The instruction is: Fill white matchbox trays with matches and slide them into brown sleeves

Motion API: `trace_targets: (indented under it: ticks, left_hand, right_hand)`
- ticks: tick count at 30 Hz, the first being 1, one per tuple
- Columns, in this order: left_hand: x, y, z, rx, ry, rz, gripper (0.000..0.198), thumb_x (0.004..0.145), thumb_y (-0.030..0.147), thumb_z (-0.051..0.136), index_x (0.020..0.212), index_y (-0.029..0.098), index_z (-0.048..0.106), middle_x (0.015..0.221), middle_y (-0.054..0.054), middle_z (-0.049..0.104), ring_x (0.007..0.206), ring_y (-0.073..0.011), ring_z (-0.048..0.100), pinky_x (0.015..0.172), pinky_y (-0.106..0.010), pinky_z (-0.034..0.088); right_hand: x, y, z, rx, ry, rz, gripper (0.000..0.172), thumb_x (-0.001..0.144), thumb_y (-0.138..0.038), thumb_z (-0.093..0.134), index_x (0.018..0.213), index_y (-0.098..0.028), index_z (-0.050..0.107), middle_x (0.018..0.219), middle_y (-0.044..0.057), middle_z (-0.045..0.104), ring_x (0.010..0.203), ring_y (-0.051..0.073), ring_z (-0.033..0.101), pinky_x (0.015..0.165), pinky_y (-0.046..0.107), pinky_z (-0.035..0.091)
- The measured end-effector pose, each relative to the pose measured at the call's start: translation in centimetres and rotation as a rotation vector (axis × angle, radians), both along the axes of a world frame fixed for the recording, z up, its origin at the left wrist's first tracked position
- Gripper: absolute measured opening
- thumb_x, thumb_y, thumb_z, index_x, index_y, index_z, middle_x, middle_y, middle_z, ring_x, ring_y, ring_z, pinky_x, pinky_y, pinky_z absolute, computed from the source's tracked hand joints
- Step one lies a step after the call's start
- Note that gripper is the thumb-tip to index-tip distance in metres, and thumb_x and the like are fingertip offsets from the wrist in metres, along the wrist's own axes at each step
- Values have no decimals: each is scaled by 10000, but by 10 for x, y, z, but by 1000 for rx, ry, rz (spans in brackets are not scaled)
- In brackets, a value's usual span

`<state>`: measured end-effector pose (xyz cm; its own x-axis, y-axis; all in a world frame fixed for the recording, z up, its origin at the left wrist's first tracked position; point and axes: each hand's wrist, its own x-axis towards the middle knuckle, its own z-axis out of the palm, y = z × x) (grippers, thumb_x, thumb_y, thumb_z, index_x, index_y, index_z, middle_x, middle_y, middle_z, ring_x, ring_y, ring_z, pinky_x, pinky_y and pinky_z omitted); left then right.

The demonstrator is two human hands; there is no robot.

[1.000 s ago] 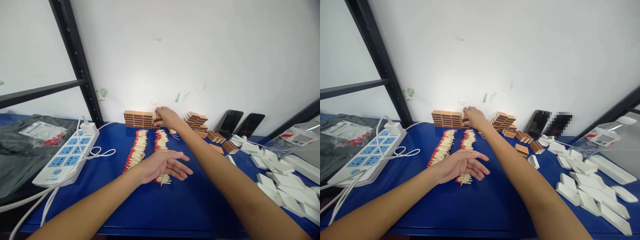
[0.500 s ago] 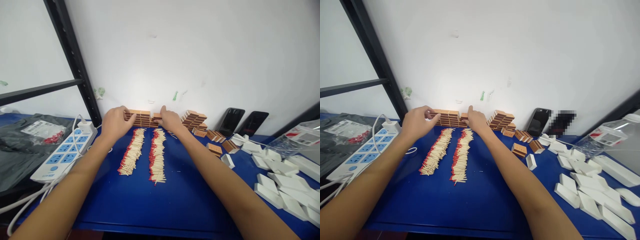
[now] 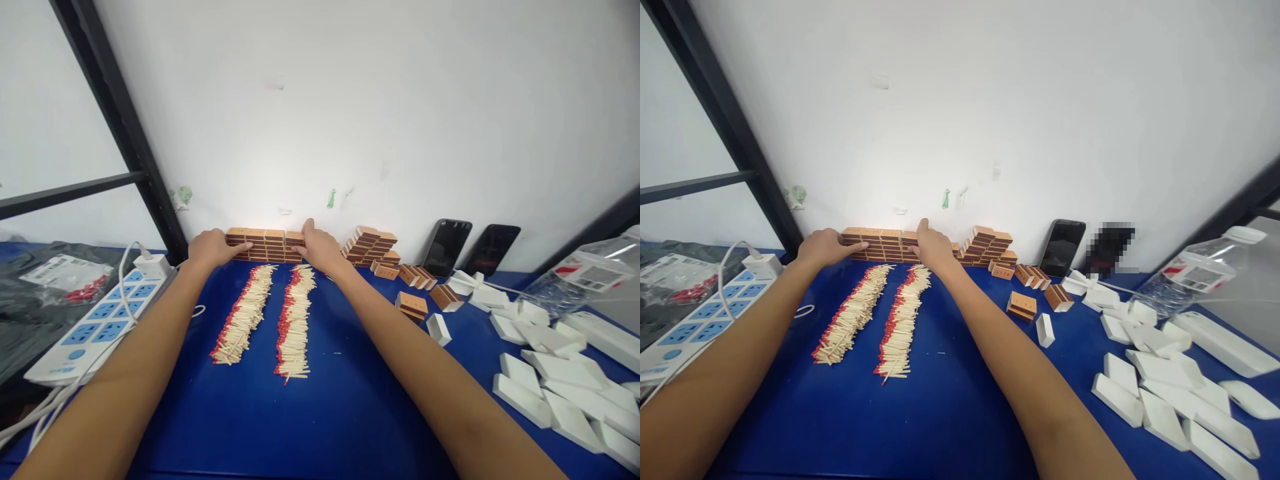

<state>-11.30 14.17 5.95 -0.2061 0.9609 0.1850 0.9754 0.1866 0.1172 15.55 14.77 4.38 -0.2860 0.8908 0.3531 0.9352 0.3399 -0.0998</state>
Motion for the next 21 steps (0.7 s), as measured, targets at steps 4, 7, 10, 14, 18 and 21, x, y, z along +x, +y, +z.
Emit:
trace_targets:
  ticks: [4, 7, 10, 14, 18, 21]
  left_hand:
    - [-2, 6, -11, 10, -1, -35, 1019, 738, 989, 454, 1096, 81, 748, 1084, -287, 744, 1058, -443, 706, 838, -446, 546]
    - [-3, 8, -14, 19, 0, -57, 1002, 751, 973, 469, 1100, 75, 743, 1080, -294, 741, 1051, -444, 707, 835, -449, 543]
    - [-5, 9, -14, 27, -2, -69, 962, 762, 954, 491, 1083, 84, 748, 1059, -291, 744, 1038, -439, 709, 828, -445, 539]
    - [-6, 10, -14, 36, -4, -86, 919, 776, 931, 511, 1045, 88, 758, 1023, -289, 745, 1030, -439, 709, 827, -449, 538]
    - [-6, 11, -15, 41, -10, -91, 910, 778, 920, 529, 1042, 79, 759, 1013, -289, 746, 1028, -441, 710, 830, -451, 540]
    - [-6, 10, -15, 41, -15, -92, 908, 774, 922, 532, 1042, 85, 762, 1023, -289, 748, 1027, -436, 710, 833, -453, 540]
  right_hand:
    - [-2, 1, -2, -16, 17, 10, 504, 1001, -388, 667, 1337, -137, 388, 1135, 200, 744, 1023, 333, 724, 827, 390, 519]
    - [-3, 2, -4, -21, 30, 24, 492, 1004, -373, 661, 1338, -138, 387, 1128, 201, 745, 1018, 338, 724, 829, 395, 518]
    - [-3, 1, -5, -20, 43, 46, 471, 1014, -339, 645, 1341, -140, 371, 1131, 202, 741, 1030, 335, 720, 826, 389, 513]
    - [-4, 0, -6, -20, 58, 67, 440, 1023, -304, 628, 1332, -157, 352, 1123, 187, 741, 1023, 310, 719, 829, 367, 504]
    - [-4, 1, -8, -21, 65, 72, 425, 1021, -286, 629, 1317, -153, 353, 1104, 185, 743, 1014, 304, 717, 830, 360, 495]
    - [-3, 3, -9, -24, 73, 72, 431, 1009, -301, 650, 1304, -151, 373, 1090, 171, 745, 996, 300, 717, 813, 355, 490]
